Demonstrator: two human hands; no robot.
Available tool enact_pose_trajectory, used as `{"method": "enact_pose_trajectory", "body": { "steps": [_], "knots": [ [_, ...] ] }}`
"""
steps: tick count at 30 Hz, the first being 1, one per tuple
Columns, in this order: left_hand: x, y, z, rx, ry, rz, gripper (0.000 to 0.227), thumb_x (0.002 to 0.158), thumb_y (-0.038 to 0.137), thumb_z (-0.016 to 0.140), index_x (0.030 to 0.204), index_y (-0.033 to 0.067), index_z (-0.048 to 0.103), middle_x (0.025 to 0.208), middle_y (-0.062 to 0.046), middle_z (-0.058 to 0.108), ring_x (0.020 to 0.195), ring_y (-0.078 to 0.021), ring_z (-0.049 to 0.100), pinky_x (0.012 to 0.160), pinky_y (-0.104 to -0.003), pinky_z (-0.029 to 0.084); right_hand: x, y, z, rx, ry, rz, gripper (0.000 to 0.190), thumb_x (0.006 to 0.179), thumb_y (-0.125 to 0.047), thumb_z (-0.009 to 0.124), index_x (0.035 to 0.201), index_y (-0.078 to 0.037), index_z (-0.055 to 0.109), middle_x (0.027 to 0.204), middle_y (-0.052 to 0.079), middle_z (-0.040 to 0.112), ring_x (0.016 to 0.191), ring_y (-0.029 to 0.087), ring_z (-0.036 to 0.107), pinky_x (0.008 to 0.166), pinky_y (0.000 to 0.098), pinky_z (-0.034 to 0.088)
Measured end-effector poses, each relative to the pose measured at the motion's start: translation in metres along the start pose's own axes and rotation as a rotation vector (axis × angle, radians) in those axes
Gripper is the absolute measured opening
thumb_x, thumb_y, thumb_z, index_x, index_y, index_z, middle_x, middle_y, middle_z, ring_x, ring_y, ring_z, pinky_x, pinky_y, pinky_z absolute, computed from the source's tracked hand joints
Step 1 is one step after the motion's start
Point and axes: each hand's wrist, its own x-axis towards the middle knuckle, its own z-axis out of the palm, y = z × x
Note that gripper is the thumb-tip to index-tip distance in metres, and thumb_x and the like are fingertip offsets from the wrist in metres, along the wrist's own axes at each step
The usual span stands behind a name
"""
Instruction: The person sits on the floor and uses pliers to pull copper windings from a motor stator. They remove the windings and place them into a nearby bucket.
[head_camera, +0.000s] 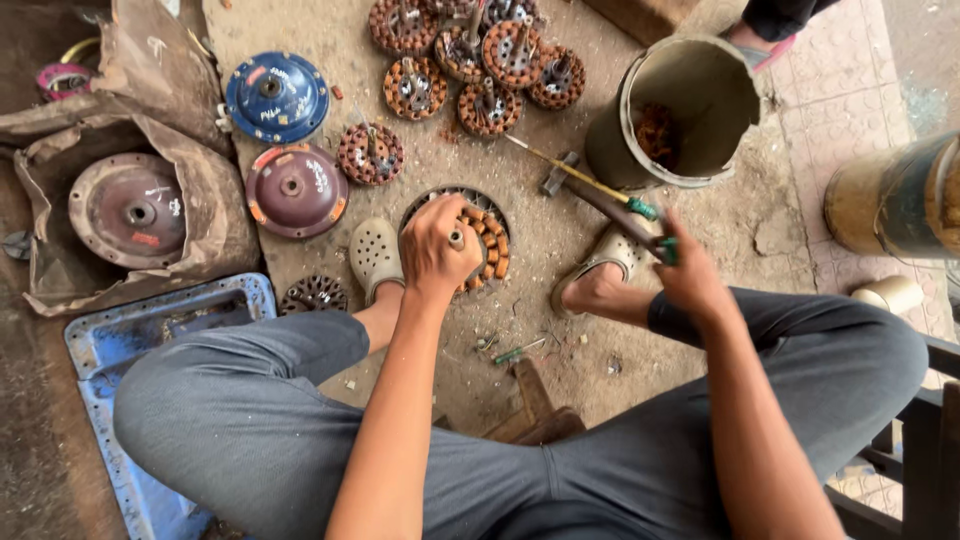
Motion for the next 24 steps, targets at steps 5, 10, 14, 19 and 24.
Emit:
{"method": "enact_pose_trajectory", "body": {
  "steps": [5, 10, 14, 19, 24],
  "knots": [
    [-0.001, -0.003, 0.002, -0.003, -0.015, -0.004, 0.021, 0.081, 0.001, 0.059, 0.097, -0.0016, 0.071, 0.104, -0.022, 0.076, 0.100, -0.0396, 0.073, 0.089, -0.045, 0.059, -0.028, -0.089, 0.023, 0.200, -0.328, 0.224, 0.056, 0.095, -0.010, 0.067, 0.149, -0.010, 0.052, 0.113, 0.020, 0.073, 0.108, 0.031, 0.071, 0.093, 0.0434, 0.058],
    [0.001, -0.004, -0.003, 0.074, -0.035, 0.055, 0.019, 0.089, 0.013, 0.063, 0.097, -0.0008, 0.073, 0.105, -0.021, 0.076, 0.097, -0.0358, 0.074, 0.086, -0.043, 0.059, -0.062, -0.154, 0.036, 0.906, -0.735, 0.495, 0.073, 0.090, 0.003, 0.051, 0.156, -0.015, 0.025, 0.130, 0.016, 0.067, 0.109, 0.030, 0.071, 0.083, 0.0438, 0.063],
    [0.005, -0.007, -0.019, 0.241, -0.199, 0.178, 0.037, 0.091, 0.034, 0.070, 0.075, 0.0008, 0.072, 0.080, -0.017, 0.072, 0.071, -0.0286, 0.069, 0.062, -0.042, 0.055, -0.082, -0.165, 0.046, 0.913, -0.695, 0.450, 0.073, 0.093, 0.005, 0.050, 0.159, -0.012, 0.022, 0.130, 0.016, 0.065, 0.108, 0.030, 0.069, 0.084, 0.0443, 0.066],
    [0.004, 0.016, -0.032, 0.219, -0.127, 0.350, 0.038, 0.095, 0.029, 0.070, 0.065, 0.0067, 0.064, 0.066, -0.007, 0.059, 0.057, -0.0209, 0.057, 0.050, -0.037, 0.047, -0.077, -0.148, 0.047, 0.894, -0.581, 0.411, 0.070, 0.094, 0.005, 0.047, 0.159, -0.012, 0.025, 0.129, 0.013, 0.066, 0.109, 0.026, 0.068, 0.085, 0.0434, 0.067],
    [-0.014, 0.021, -0.039, 0.236, 0.026, 0.447, 0.036, 0.089, 0.016, 0.073, 0.057, 0.0093, 0.058, 0.055, -0.002, 0.048, 0.046, -0.0166, 0.049, 0.042, -0.037, 0.038, -0.074, -0.136, 0.042, 0.903, -0.472, 0.402, 0.070, 0.094, 0.007, 0.045, 0.159, -0.011, 0.026, 0.127, 0.014, 0.066, 0.109, 0.025, 0.068, 0.085, 0.0428, 0.066]
  ]
}}
